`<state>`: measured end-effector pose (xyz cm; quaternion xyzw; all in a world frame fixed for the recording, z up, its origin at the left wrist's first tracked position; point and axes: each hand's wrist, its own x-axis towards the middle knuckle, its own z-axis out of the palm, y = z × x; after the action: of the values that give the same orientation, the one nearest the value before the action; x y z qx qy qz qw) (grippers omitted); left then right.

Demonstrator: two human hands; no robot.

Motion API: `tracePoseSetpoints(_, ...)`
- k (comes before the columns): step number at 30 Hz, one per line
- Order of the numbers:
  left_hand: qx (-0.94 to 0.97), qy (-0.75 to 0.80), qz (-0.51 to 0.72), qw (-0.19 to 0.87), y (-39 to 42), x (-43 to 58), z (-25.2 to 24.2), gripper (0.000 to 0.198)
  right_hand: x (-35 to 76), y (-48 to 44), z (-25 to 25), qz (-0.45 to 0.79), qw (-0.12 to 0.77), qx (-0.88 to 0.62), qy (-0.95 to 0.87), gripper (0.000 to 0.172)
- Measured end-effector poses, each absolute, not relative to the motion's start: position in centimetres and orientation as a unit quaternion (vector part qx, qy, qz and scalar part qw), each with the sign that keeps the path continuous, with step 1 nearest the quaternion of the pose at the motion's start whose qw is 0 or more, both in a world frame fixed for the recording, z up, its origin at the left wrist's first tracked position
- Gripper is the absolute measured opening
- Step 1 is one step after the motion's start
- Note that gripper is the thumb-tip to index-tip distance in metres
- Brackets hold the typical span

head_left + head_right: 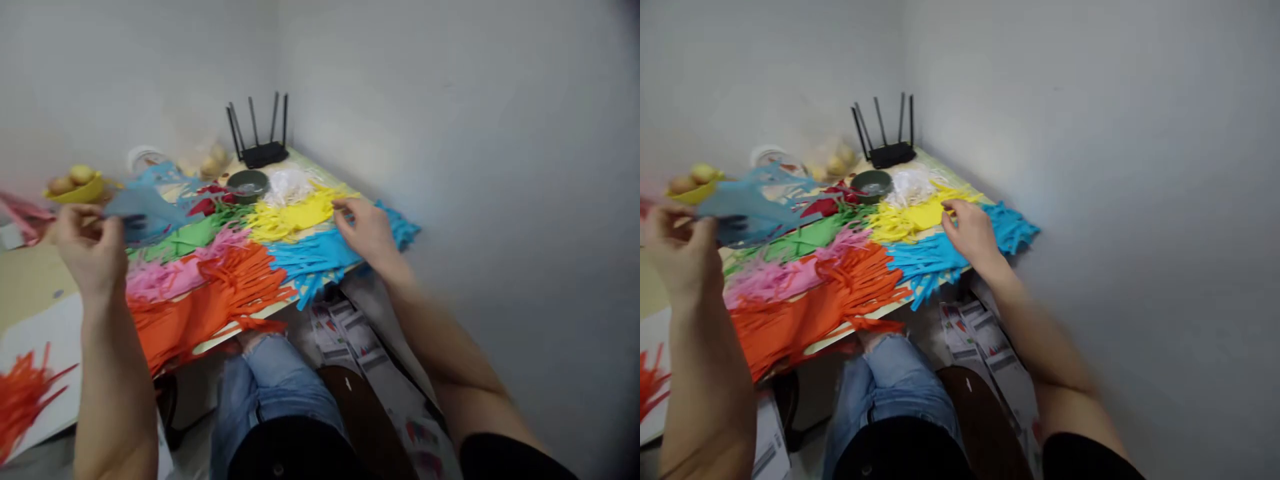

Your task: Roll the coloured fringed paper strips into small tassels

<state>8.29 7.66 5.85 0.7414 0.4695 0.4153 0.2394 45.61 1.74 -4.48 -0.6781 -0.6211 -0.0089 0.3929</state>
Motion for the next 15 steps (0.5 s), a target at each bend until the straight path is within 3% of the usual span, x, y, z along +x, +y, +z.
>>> tracePoseSetpoints(3, 0.742, 0.492, 0.404, 0.213, 3.7, 6.0, 6.7, 0.018, 37.0, 0.9, 0.7, -0.037, 0.47, -0.456, -0.755, 0.034)
tracePoseSetpoints(7, 0.765, 0.495, 0.36, 0.201, -0.1, 4.2, 6.3, 0.017, 27.2, 1.8, 5.3, 0.077, 0.395, -0.234, -0.885, 0.041)
tracePoseSetpoints(11, 0.757, 0.489, 0.371, 0.223, -1.5, 1.1, 4.9, 0.016, 22.8, 4.1, 6.3, 0.204, 0.245, -0.198, -0.927, 0.012)
tracePoseSetpoints(15, 0.722, 0.507, 0.366, 0.298, -0.9, -1.0, 2.9, 0.023, 21.5, 5.0, 6.6, 0.226, 0.271, -0.225, -0.908, 0.017)
